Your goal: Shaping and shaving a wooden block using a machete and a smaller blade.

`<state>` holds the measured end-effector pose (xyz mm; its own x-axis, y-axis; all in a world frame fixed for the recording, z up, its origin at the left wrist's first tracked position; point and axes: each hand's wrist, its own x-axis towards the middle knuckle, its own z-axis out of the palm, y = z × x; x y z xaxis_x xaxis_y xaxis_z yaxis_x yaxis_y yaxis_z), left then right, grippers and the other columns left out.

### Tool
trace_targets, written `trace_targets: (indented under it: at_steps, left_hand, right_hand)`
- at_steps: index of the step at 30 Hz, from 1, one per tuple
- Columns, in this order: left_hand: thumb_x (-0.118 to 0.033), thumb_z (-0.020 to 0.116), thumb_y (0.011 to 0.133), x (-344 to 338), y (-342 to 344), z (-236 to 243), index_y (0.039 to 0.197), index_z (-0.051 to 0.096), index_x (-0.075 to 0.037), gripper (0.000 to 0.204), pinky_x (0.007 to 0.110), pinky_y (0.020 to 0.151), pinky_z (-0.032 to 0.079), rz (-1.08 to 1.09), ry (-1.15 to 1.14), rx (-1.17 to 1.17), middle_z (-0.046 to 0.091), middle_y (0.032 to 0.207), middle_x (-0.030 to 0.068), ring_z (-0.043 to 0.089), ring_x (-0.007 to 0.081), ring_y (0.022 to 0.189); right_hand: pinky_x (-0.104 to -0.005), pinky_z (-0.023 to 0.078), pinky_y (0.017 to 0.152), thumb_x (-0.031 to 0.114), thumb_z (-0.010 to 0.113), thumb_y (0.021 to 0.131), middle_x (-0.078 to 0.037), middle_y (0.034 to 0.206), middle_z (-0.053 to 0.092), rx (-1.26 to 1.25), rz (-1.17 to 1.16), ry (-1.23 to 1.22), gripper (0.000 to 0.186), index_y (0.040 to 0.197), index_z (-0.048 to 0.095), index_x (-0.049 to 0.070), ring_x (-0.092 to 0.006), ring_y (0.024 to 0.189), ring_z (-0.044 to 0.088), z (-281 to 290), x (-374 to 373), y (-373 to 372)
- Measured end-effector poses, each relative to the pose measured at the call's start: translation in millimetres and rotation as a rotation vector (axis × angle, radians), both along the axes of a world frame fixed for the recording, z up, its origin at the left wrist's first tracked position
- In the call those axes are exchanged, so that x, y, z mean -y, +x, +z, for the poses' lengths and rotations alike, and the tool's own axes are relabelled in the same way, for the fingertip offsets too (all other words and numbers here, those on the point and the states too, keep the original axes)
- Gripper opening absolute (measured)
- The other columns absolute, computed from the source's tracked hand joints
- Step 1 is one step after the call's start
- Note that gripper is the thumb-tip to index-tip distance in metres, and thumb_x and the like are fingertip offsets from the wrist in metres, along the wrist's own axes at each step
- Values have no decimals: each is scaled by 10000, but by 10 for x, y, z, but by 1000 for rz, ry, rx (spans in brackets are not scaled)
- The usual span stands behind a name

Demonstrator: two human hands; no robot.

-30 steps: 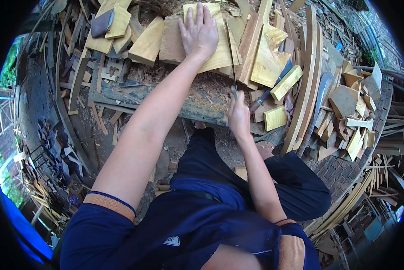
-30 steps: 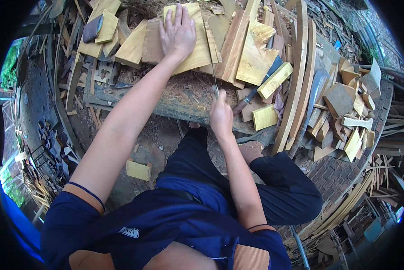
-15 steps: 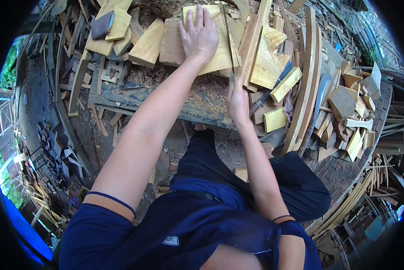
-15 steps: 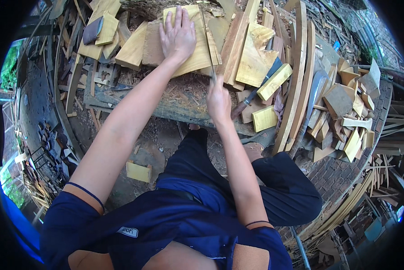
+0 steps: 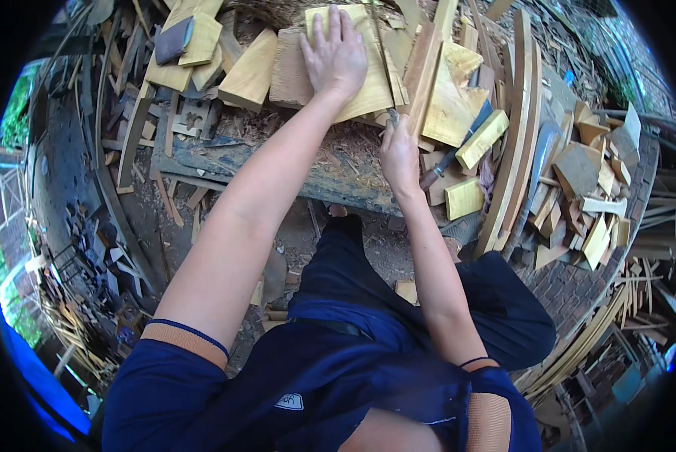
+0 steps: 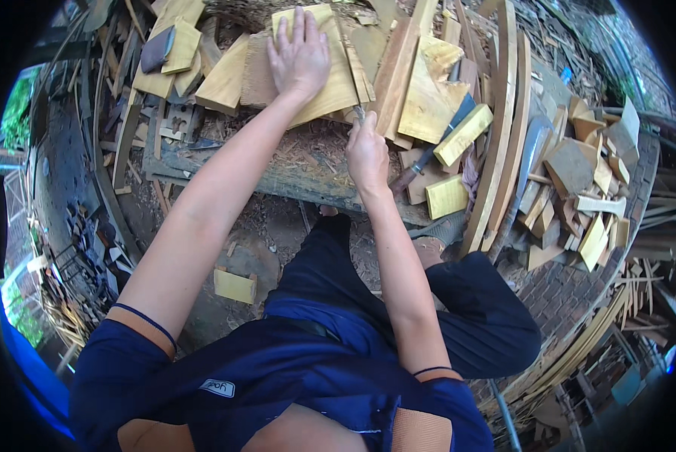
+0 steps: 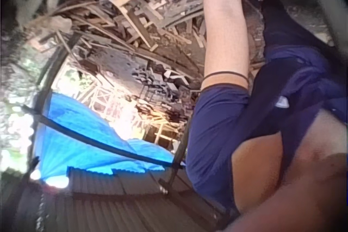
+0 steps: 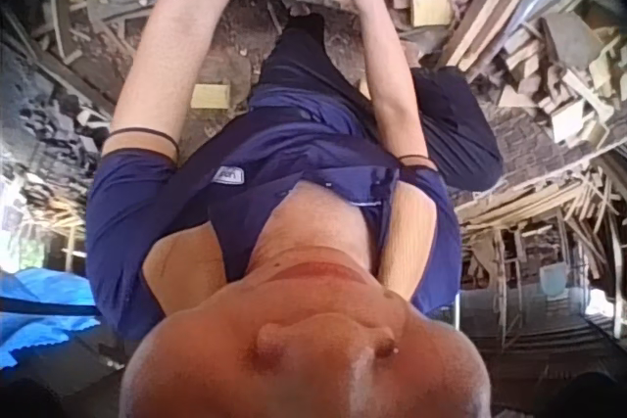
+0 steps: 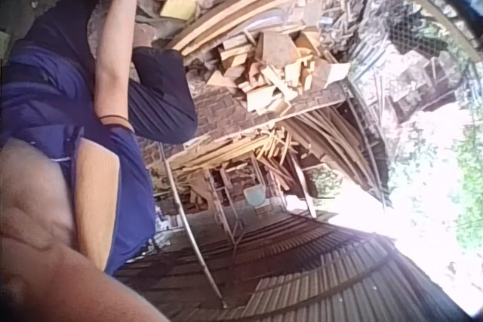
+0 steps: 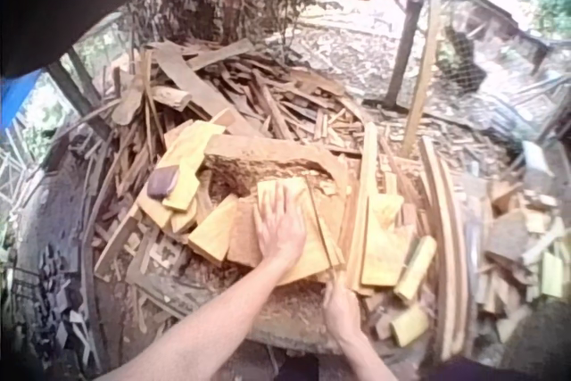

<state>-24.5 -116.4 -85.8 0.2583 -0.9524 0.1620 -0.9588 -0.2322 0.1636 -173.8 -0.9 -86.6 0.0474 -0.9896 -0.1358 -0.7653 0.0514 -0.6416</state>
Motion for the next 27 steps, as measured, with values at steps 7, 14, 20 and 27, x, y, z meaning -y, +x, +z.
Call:
trace_targets:
  at_steps: [7, 14, 20, 27]
  left_hand:
    - [-366, 317, 1006, -52, -21, -22, 1499, 299, -138, 544, 476, 1187, 151, -168, -71, -43, 236, 1582, 10, 223, 247, 1448]
    - [-367, 322, 1008, -66, -102, -33, 1482, 337, -150, 522, 503, 1182, 149, -187, -56, -49, 285, 1563, -5, 251, 239, 1436]
    - [-378, 283, 1014, -43, -9, -64, 1503, 285, -137, 546, 502, 1194, 91, -133, -75, -80, 227, 1585, -3, 188, 232, 1459]
    - [-275, 390, 974, -19, -49, 59, 1439, 378, -38, 522, 496, 1159, 183, -161, -82, -147, 376, 1500, 130, 310, 264, 1405]
  right_hand:
    - [-561, 434, 561, 156, 468, 994, -305, 704, 597, 31, 59, 31, 174, 1025, 414, -7, -499, 699, 597, 97, -303, 25]
    - [-568, 467, 558, 201, 457, 998, -292, 679, 611, -25, -2, 82, 186, 1032, 412, 24, -485, 675, 614, 53, -309, 26]
    - [-578, 471, 569, 238, 446, 1000, -289, 695, 615, -73, 81, 87, 204, 1029, 410, 39, -503, 670, 604, 134, -182, -21]
    - [-570, 439, 522, 174, 463, 993, -293, 657, 594, 68, -184, -39, 148, 1015, 418, 35, -481, 640, 606, -44, -341, 215]
